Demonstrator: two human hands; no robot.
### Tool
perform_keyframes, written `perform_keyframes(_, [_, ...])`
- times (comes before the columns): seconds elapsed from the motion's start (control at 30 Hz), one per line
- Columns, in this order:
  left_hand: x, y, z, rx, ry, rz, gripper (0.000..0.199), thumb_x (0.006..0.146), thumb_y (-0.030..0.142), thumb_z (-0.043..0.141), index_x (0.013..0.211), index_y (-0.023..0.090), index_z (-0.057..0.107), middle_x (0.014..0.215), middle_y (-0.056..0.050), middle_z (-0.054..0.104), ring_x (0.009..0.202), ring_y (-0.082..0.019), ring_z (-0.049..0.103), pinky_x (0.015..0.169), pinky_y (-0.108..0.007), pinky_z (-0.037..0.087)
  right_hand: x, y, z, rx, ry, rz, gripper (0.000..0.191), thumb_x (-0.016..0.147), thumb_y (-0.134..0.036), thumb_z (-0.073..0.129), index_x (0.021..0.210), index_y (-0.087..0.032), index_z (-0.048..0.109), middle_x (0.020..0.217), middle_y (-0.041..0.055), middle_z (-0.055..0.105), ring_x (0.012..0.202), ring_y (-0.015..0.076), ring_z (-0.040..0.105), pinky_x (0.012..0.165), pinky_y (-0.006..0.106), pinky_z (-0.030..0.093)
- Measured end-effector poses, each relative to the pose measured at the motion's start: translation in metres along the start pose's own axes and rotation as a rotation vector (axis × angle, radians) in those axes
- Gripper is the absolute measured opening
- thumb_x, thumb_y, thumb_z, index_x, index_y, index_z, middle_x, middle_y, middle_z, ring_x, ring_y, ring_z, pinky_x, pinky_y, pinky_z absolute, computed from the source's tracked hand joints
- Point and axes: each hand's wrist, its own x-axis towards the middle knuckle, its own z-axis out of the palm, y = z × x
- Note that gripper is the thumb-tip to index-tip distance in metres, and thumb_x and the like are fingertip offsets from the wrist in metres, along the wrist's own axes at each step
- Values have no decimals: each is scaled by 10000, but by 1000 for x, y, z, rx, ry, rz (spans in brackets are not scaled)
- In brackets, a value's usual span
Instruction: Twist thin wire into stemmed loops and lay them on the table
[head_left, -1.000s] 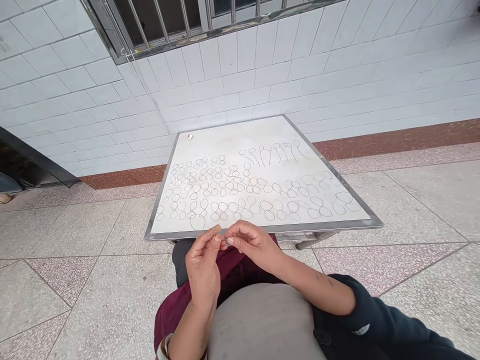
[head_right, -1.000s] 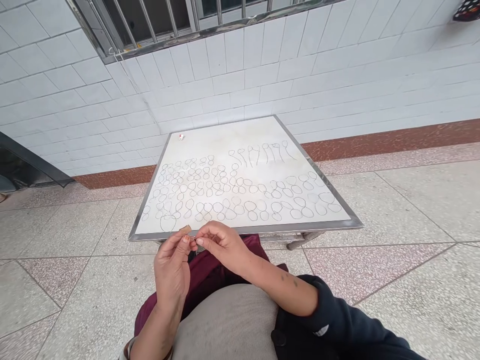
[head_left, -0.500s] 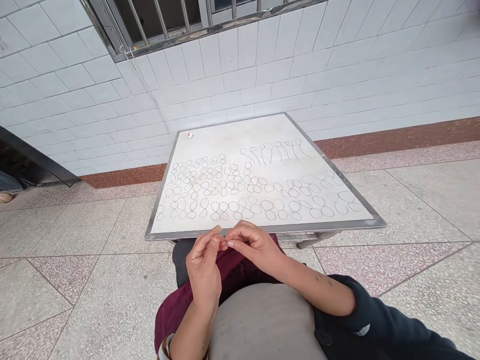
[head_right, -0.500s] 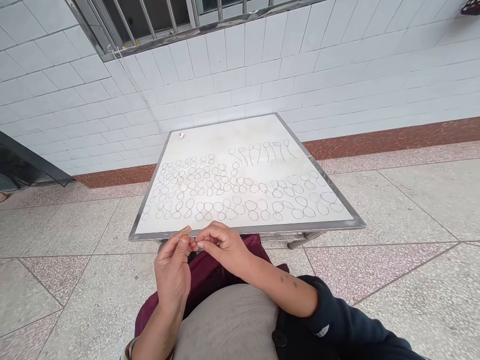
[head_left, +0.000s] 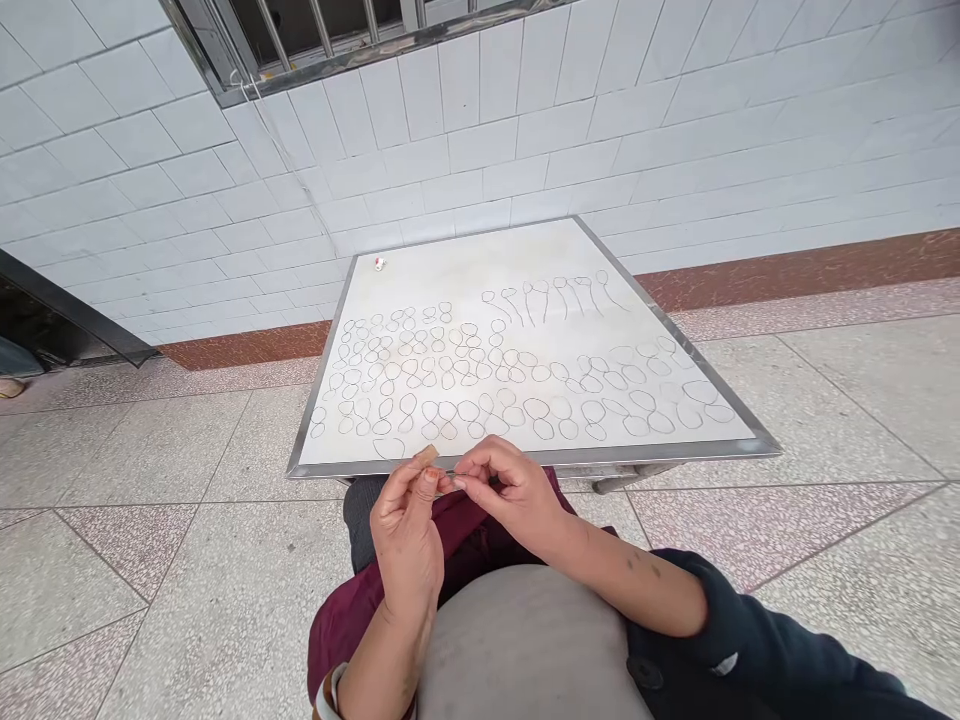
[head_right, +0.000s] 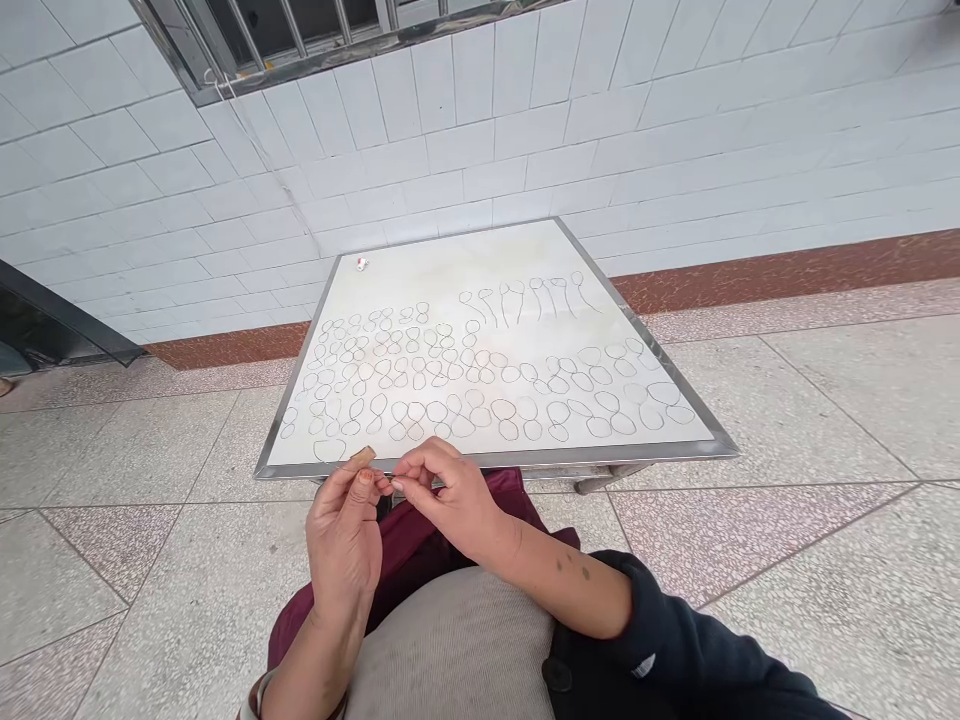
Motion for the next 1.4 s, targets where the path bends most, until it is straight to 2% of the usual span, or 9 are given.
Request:
perform_keyframes(0.1, [1, 5, -1, -45, -11, -21, 201, 778, 272, 740, 966, 200, 747, 782, -6, 657, 703, -86, 602, 719, -212, 514, -2, -4, -4, 136, -92, 79, 113, 849, -229, 635, 953, -214, 595, 789, -9, 533, 666, 112, 503, 620, 251, 445])
perform_keyframes(0.27, [1, 11, -3, -36, 6, 10, 210, 773, 267, 746, 968, 189, 747, 704, 2, 648, 666, -81, 593, 691, -199, 509, -2, -12, -10, 429, -274, 305, 203, 967, -366, 482, 969, -189, 582, 756, -6, 561, 647, 102, 506, 632, 251, 444])
perform_keyframes(0.5, [-4, 12, -5, 58, 10, 50, 139, 781, 263, 735, 903, 199, 755, 919, -29, 697, 686, -79, 588, 708, -225, 517, 0, -11, -4, 498, -350, 441, 239, 940, -407, 540, 920, -178, 604, 767, -1, 605, 647, 94, 523, 623, 233, 447])
perform_keyframes(0.7, [-7, 10, -6, 145, 56, 41, 133, 756, 273, 751, 868, 201, 756, 1039, -42, 697, 700, -87, 587, 710, -243, 524, -5, -11, 0, 224, -356, 288, 198, 971, -352, 475, 897, -191, 564, 721, -12, 594, 647, 107, 535, 635, 246, 450])
perform_keyframes(0.83, [-5, 10, -5, 78, 68, -13, 160, 750, 278, 758, 882, 189, 753, 993, -46, 699, 694, -91, 593, 669, -230, 519, -7, -12, 4, 45, -365, 171, 173, 1005, -317, 383, 923, -213, 493, 688, -31, 548, 629, 110, 505, 622, 248, 424])
perform_keyframes(0.97, [-3, 11, -5, 13, 53, -57, 150, 757, 270, 755, 880, 185, 748, 896, -29, 702, 700, -88, 602, 687, -221, 514, -5, -11, 6, 136, -353, 216, 189, 1008, -355, 375, 909, -216, 455, 637, -50, 495, 589, 107, 461, 589, 243, 402])
perform_keyframes(1.07, [-3, 10, -6, 46, 32, -39, 204, 780, 279, 735, 963, 191, 745, 822, -17, 690, 722, -96, 605, 710, -222, 509, -3, -11, 3, 291, -417, 283, 214, 1002, -393, 396, 910, -209, 455, 657, -46, 496, 597, 103, 466, 604, 248, 405])
perform_keyframes(1.2, [-2, 8, -7, 91, 31, -13, 183, 787, 282, 729, 952, 205, 748, 932, -23, 708, 728, -87, 600, 716, -218, 508, 0, -10, -2, 423, -514, 339, 247, 1010, -420, 369, 933, -202, 455, 666, -47, 478, 590, 95, 433, 601, 249, 374])
perform_keyframes(1.4, [0, 4, -7, 66, 52, -29, 180, 766, 280, 748, 930, 204, 745, 967, -33, 713, 726, -98, 605, 710, -240, 514, 2, -6, 0, 467, -467, 376, 270, 986, -458, 414, 896, -206, 450, 651, -69, 352, 559, 91, 286, 529, 236, 259])
